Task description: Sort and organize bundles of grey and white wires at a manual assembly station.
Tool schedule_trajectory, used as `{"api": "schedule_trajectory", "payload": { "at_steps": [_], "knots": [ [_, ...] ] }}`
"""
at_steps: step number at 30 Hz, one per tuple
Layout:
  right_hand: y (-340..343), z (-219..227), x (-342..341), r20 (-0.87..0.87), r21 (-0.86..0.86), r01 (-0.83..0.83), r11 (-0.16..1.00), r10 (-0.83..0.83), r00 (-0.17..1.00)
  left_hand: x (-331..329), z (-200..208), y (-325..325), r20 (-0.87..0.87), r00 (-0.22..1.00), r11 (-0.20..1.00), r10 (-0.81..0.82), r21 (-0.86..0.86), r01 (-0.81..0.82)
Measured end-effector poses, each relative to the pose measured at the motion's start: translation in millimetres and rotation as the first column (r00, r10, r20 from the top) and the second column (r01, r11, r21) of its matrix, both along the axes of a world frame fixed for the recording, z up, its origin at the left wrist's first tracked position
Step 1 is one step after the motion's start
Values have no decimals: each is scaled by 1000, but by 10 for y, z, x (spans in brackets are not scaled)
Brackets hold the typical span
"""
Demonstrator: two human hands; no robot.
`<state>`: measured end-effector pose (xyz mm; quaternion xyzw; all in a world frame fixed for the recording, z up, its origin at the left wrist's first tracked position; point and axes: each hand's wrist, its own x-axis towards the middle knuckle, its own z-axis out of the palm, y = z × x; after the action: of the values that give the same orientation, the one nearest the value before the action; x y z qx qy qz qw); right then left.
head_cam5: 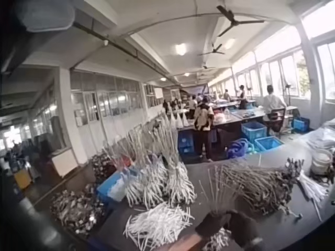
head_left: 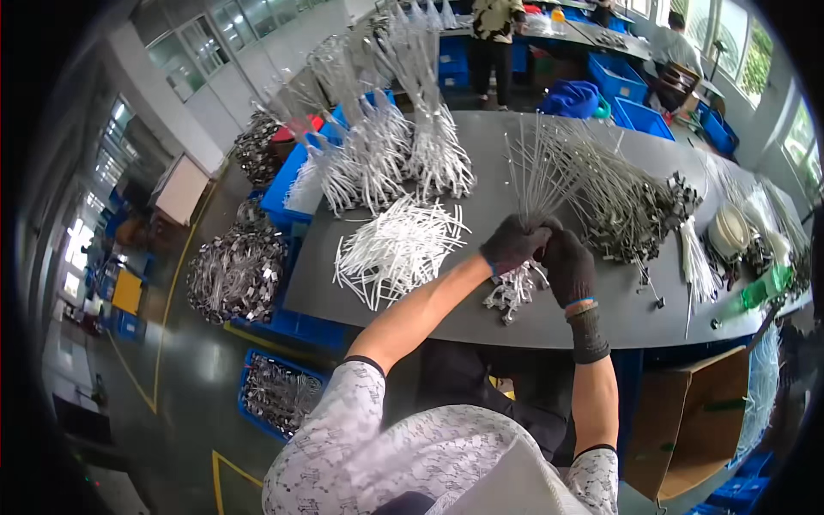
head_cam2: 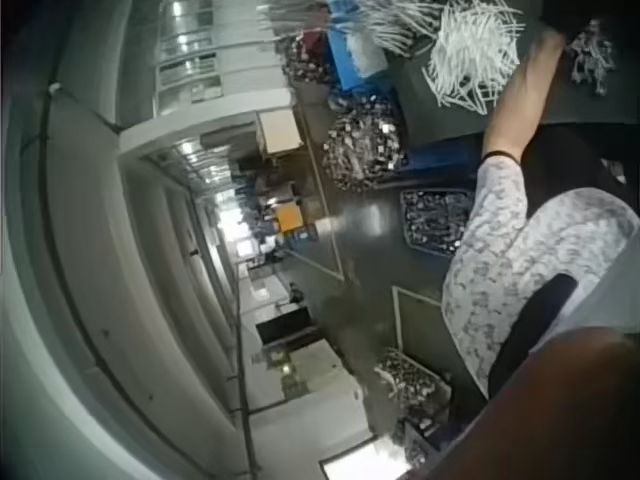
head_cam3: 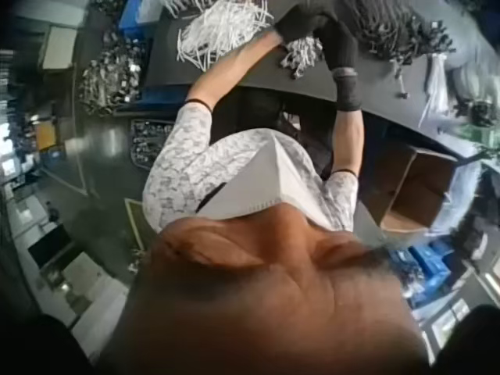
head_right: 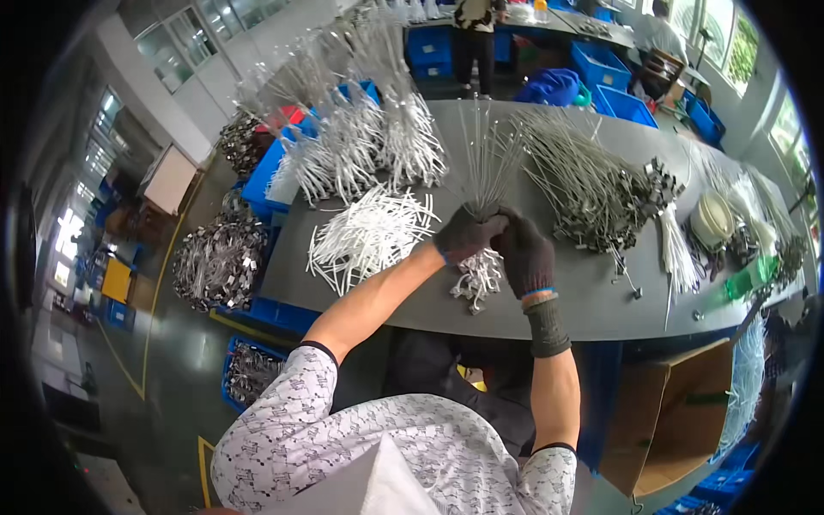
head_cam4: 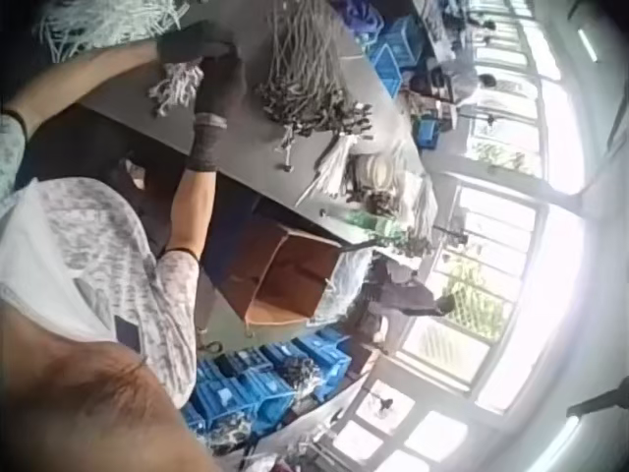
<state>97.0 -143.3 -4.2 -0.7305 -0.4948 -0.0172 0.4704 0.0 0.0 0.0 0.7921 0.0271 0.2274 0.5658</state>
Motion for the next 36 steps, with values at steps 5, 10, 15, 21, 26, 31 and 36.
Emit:
{"api": "schedule_trajectory", "payload": {
  "at_steps": [5,10,15,21,26,31,36],
  "knots": [
    [-163,59,-985,-660,139,-173,975,222,718,-474,-219,419,-87,907,667,412,707,-235],
    [-162,-226,-1419,-235,99,-225,969,242,941,-581,559,57,-481,742,741,467,670,-32],
    [-43,-228,-1603,189,73,-194,978,178,966,-774,440,-64,-632,775,862,-17,-402,-308],
    [-402,-281,-1604,-694,367,243,898,91,714,-651,376,-143,-647,757,980,89,-79,-183],
    [-513,-161,-1389,-553,227,-185,956,283,784,-417,143,-368,-601,795,984,85,-73,-161],
    [-557,-622,-1102,-178,94,-78,993,94,979,-343,-229,-261,-429,886,961,177,268,-63],
    [-760,-136,-718,-67,-35,-117,992,115,991,-668,-141,-129,-124,981,669,148,743,-7]
  ]
}}
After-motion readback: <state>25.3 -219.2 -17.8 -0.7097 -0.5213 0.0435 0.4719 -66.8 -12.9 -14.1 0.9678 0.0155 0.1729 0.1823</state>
